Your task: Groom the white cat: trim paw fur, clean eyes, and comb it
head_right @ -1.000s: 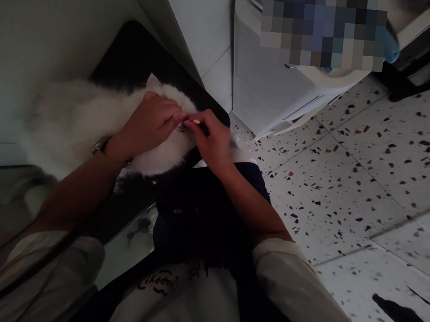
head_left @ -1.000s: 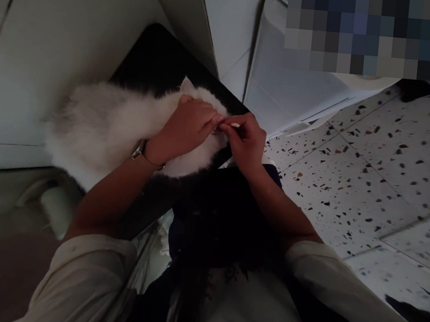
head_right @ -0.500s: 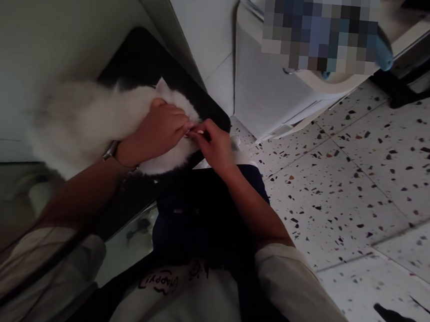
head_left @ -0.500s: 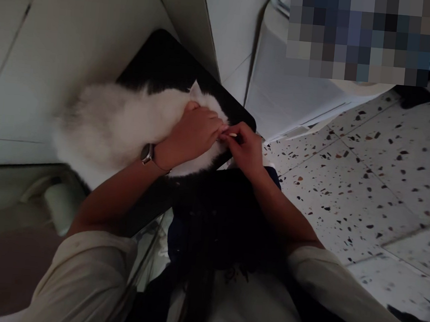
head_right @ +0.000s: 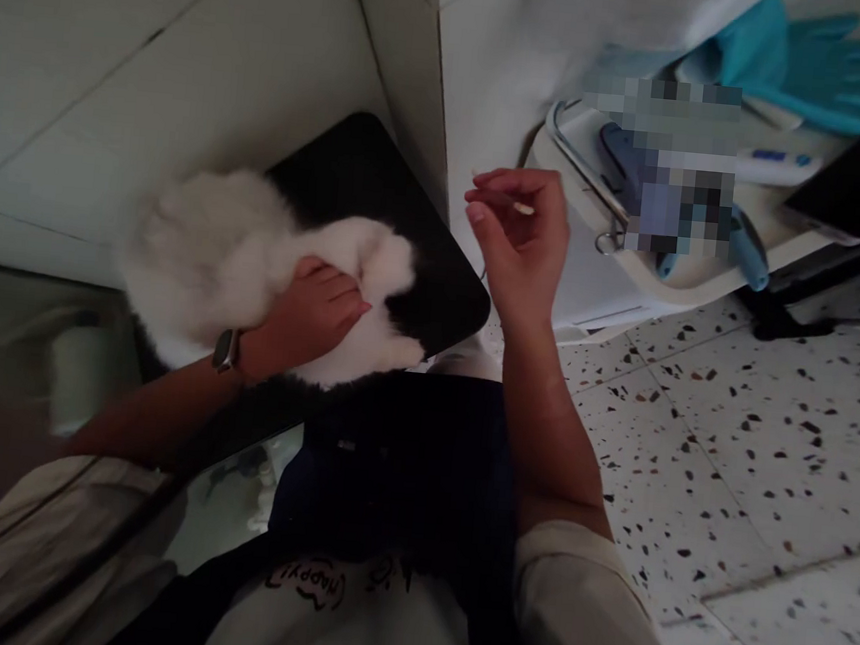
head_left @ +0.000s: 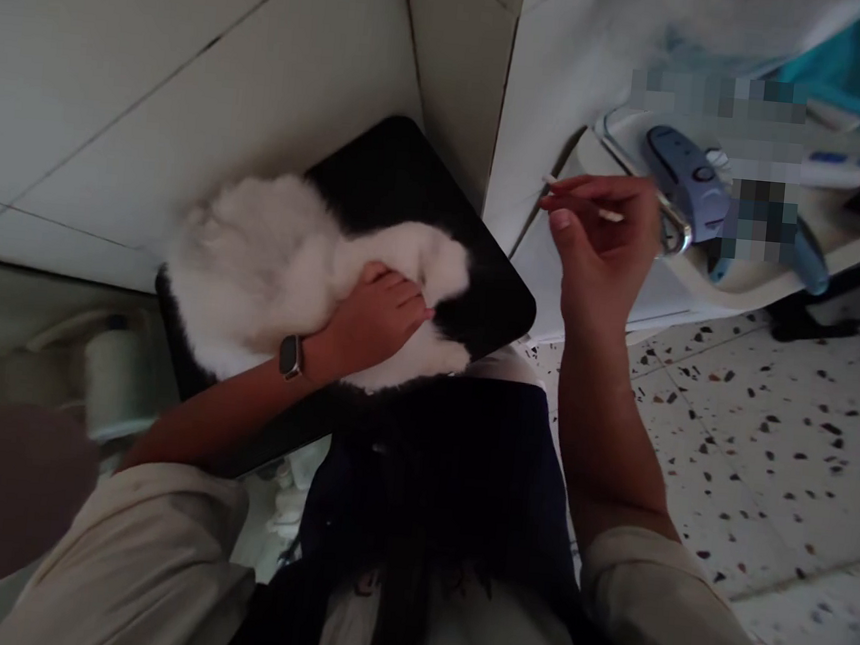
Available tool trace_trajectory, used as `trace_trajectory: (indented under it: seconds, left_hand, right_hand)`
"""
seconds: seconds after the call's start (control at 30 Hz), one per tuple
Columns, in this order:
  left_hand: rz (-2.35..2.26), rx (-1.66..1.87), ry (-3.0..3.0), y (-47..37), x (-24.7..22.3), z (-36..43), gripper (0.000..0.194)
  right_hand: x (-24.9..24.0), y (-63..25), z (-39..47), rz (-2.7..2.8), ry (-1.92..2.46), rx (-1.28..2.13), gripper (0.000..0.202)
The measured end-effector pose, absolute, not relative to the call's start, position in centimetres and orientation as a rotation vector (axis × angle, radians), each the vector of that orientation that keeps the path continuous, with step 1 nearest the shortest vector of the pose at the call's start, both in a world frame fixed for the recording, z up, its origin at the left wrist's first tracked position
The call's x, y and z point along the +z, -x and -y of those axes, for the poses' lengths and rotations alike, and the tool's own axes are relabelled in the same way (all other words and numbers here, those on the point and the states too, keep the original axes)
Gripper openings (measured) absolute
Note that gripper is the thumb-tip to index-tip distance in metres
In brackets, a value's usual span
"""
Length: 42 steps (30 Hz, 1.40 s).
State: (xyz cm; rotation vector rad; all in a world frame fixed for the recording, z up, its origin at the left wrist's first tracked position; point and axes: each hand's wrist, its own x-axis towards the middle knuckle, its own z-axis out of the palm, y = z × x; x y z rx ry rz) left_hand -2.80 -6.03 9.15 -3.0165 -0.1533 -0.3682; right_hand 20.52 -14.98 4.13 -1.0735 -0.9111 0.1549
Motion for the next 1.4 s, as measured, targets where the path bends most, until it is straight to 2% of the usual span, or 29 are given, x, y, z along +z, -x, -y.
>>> trace_trajectory:
  seconds: [0.2,0.33,0.4,0.47,0.53,0.6,0.7,0.77,0.9,0.97,1.13,1.23,1.3,1.4]
  left_hand:
    - [-0.21,-0.242,3.157,5.6,9.5,10.2,0.025]
    - [0.202,-0.533,3.261,6.2,10.7,9.8,0.018]
    - [0.497,-0.754,3.175,6.0,11.4,8.2,0.013]
    - [0.764,-0.817,3.091,5.6,11.8,6.4,0.01]
    - [1.022,-0.687,3.08,4.8,11.9,4.7,0.013]
    - [1.196,-0.393,3.144,3.9,11.9,3.6,0.019]
    - [1.111,-0.013,3.314,2.6,11.8,3.2,0.028]
    - [0.972,0.084,3.405,2.0,11.9,3.5,0.031]
    - [1.173,0.035,3.357,1.2,12.6,3.5,0.043]
    - [1.242,-0.05,3.306,0.7,13.2,2.9,0.041]
    - [0.973,-0.409,3.347,-1.1,13.8,0.6,0.04]
    - [0.875,-0.192,3.594,-2.4,13.6,-0.2,0.046]
    - [0.781,0.144,3.752,-3.2,13.6,-0.3,0.047]
    - [0.584,0.717,3.797,-4.6,14.0,-0.1,0.039]
  right_hand:
    - [2.8,-19.4,11.6,1.32,1.319,0.297,0.024]
    - [3.3,-19.0,9.5,1.335,1.342,0.207,0.03]
    - [4.3,-19.1,9.1,1.293,1.313,0.11,0.032]
    - [5.4,-19.3,9.4,1.259,1.267,0.044,0.03]
    - [6.2,-19.3,10.0,1.24,1.246,0.023,0.029]
    - [6.4,-19.4,10.9,1.23,1.27,0.039,0.031]
    - [5.9,-19.7,12.3,1.222,1.314,0.073,0.035]
    - [5.2,-20.0,13.1,1.232,1.34,0.114,0.034]
    - [3.1,-20.4,13.5,1.284,1.384,0.261,0.031]
    - [2.1,-20.5,13.0,1.312,1.393,0.378,0.03]
    - [0.6,-20.3,11.7,1.324,1.457,0.516,0.017]
    - [0.6,-20.2,12.0,1.325,1.486,0.507,0.011]
    - [0.6,-20.0,12.6,1.334,1.465,0.502,0.007]
    - [0.9,-19.5,13.9,1.345,1.434,0.43,0.005]
